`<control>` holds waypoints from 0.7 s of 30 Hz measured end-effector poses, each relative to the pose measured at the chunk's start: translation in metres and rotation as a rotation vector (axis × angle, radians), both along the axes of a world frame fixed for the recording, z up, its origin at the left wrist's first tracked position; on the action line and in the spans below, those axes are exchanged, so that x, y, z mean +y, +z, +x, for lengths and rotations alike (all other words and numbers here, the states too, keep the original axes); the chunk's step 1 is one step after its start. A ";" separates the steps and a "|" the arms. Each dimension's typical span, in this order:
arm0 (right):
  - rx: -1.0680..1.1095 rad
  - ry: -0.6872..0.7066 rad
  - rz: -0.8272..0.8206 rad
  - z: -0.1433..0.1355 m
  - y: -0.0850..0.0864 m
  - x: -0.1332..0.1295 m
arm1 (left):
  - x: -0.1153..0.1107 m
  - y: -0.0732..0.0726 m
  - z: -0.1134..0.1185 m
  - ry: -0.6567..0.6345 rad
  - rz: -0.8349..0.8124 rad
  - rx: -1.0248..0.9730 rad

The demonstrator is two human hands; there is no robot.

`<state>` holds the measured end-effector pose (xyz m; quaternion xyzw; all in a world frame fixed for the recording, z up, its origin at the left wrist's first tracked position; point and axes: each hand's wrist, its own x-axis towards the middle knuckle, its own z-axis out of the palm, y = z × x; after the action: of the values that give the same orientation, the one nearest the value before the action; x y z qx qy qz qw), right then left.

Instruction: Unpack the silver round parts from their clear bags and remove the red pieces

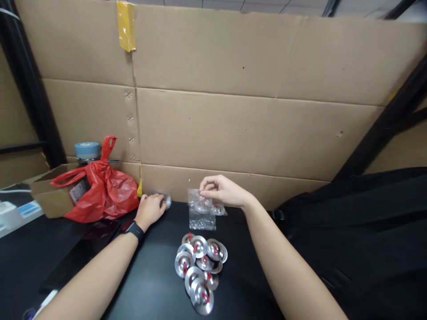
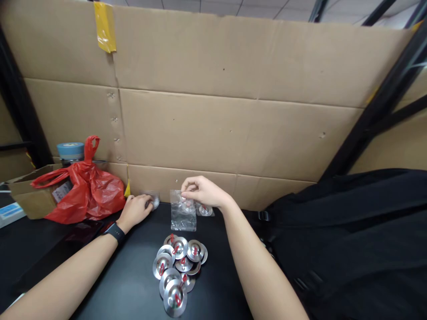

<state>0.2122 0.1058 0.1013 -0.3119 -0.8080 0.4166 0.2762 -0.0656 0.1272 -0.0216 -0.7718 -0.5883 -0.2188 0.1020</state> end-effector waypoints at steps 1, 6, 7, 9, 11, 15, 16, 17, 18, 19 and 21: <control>0.010 -0.021 0.023 -0.001 -0.001 0.001 | -0.001 0.000 0.000 -0.004 0.003 -0.006; -0.028 -0.086 0.112 -0.004 -0.006 0.005 | -0.010 0.003 0.000 -0.009 0.054 -0.038; -0.032 -0.095 0.124 -0.005 -0.008 0.006 | -0.011 0.004 -0.001 -0.011 0.064 -0.055; -0.019 -0.108 0.137 -0.008 -0.011 0.007 | -0.015 0.007 -0.003 -0.034 0.072 -0.101; 0.007 -0.113 0.144 -0.012 -0.015 0.008 | -0.024 0.015 -0.003 -0.090 0.086 -0.152; 0.048 -0.146 0.146 -0.026 -0.023 0.009 | -0.063 0.041 0.011 -0.307 0.206 -0.177; 0.065 -0.148 0.136 -0.029 -0.025 0.009 | -0.074 0.046 0.018 -0.383 0.230 -0.141; 0.086 -0.140 0.116 -0.033 -0.027 0.009 | -0.084 0.049 0.025 -0.445 0.251 -0.088; 0.111 -0.121 0.089 -0.036 -0.029 0.010 | -0.091 0.050 0.031 -0.494 0.277 -0.020; 0.137 -0.094 0.058 -0.038 -0.031 0.010 | -0.096 0.050 0.037 -0.510 0.311 0.046; 0.188 -0.044 -0.009 -0.041 -0.033 0.010 | -0.099 0.044 0.045 -0.459 0.400 0.116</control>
<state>0.1707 0.1163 0.0681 -0.2904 -0.7696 0.4414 0.3586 -0.0201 0.0286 0.0219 -0.8604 -0.3370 -0.3031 0.2331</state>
